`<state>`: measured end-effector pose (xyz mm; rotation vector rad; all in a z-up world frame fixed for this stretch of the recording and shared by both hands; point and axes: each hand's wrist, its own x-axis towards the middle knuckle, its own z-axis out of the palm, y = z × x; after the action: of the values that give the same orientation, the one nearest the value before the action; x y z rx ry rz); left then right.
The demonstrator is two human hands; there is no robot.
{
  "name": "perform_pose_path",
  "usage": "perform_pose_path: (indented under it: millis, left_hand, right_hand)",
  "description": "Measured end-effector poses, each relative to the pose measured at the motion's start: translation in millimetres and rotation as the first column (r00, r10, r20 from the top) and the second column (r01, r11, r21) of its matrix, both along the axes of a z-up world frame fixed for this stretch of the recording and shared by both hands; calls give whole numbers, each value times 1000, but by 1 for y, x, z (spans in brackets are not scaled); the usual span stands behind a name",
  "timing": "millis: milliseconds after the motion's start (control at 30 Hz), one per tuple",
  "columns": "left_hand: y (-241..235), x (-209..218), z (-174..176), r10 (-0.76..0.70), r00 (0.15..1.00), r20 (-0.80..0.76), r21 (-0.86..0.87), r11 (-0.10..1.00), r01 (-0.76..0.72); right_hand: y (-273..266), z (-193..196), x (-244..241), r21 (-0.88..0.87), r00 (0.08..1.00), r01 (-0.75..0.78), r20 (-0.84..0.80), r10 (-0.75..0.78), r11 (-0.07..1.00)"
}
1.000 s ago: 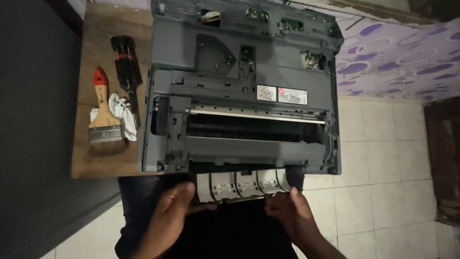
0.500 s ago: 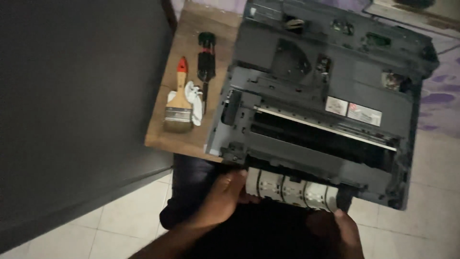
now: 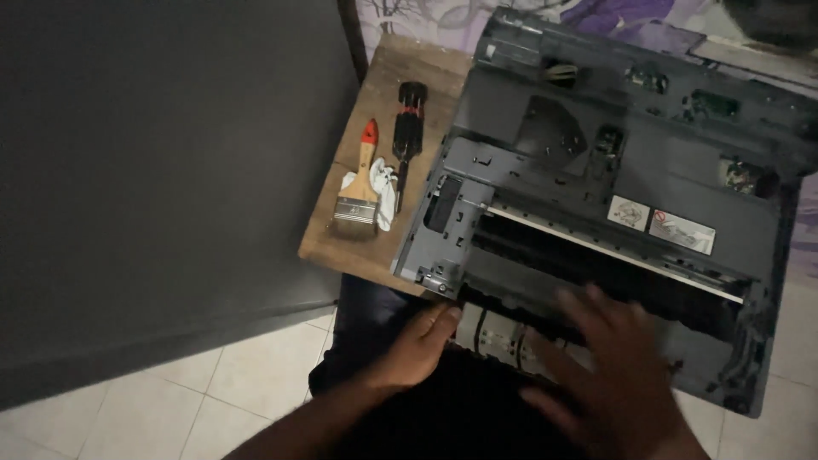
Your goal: The person uses a screwdriver to tighten screws on the underside of a printer placed on a wooden board. They then flip the printer over, remove a black plastic cover, and reattach it to the top of the printer.
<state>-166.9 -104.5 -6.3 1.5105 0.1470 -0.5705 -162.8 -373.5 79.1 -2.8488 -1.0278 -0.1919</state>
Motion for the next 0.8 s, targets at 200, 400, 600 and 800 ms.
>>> perform_pose_path:
  millis: [200,400,600,800]
  left_hand:
    - [9,6,3,-134,982,131,109,987,120]
    - [9,11,13,-153,972,178,88,986,139]
    - [15,23,41,-267,950,160,185,954,237]
    - [18,33,69,-380,919,-104,269,879,394]
  right_hand:
    - [66,11,34,-175,996,-83,-36,78,981]
    - [76,3,42,-160,992,-104,-86,92,982]
    - [74,5,47,-110,986,-160,-64,153,981]
    - [79,7,51,-149,980,-161,-137,141,976]
